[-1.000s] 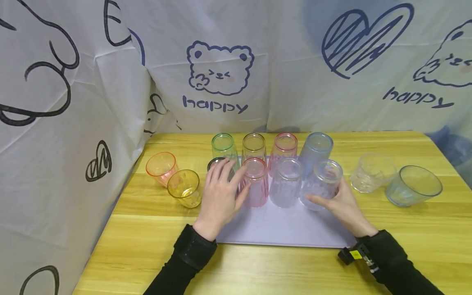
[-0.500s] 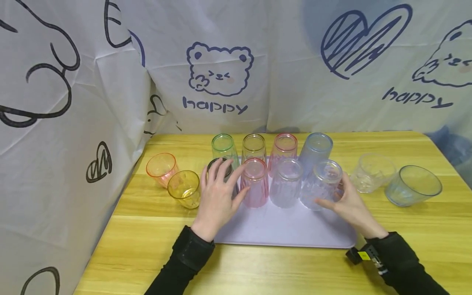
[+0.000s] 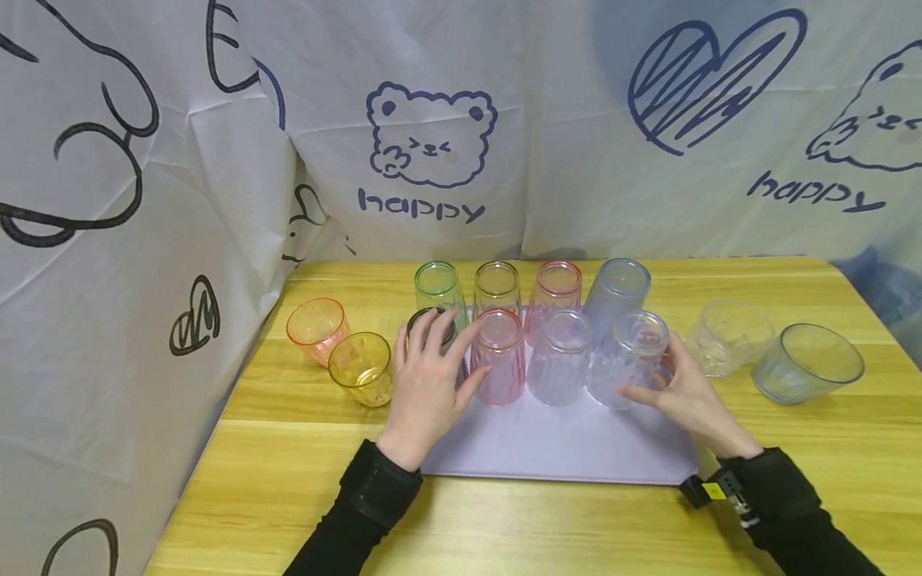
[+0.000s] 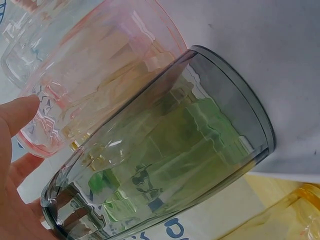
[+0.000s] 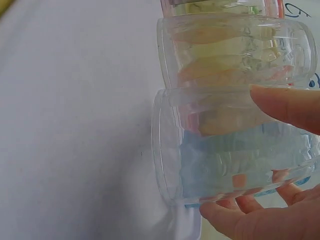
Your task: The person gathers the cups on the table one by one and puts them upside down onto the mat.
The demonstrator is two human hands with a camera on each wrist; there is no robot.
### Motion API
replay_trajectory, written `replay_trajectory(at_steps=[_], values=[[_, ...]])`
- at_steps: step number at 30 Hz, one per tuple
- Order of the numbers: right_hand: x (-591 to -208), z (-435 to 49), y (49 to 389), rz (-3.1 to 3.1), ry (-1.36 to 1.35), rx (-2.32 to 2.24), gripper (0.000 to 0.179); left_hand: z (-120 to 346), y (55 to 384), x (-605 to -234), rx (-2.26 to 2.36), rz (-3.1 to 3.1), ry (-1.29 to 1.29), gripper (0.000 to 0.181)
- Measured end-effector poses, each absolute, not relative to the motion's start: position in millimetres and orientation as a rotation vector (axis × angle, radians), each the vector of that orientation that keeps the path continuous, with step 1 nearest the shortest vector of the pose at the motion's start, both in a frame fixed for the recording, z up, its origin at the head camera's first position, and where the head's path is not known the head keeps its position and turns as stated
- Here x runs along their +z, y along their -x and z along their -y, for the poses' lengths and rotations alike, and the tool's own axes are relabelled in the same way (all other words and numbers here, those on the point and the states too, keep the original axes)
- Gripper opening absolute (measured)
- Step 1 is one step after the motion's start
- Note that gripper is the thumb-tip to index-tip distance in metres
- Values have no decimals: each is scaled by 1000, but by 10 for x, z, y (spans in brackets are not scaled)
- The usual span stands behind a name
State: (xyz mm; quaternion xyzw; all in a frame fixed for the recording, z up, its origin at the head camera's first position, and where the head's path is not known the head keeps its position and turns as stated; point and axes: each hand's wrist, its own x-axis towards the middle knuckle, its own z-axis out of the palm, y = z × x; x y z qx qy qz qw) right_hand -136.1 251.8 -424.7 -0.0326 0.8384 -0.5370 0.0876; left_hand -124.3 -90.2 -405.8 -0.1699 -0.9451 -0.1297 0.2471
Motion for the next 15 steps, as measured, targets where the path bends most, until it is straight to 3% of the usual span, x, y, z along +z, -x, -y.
replay_trajectory(at_steps=[10,15], values=[[-4232,-2510,1345,-2542,112,-1602,109,900,1240,-4058,-347,2571,466,57],[-4187,-2495,1293,-2648,185,-1639,98,910,1240,-4055,-350,2558,472,56]])
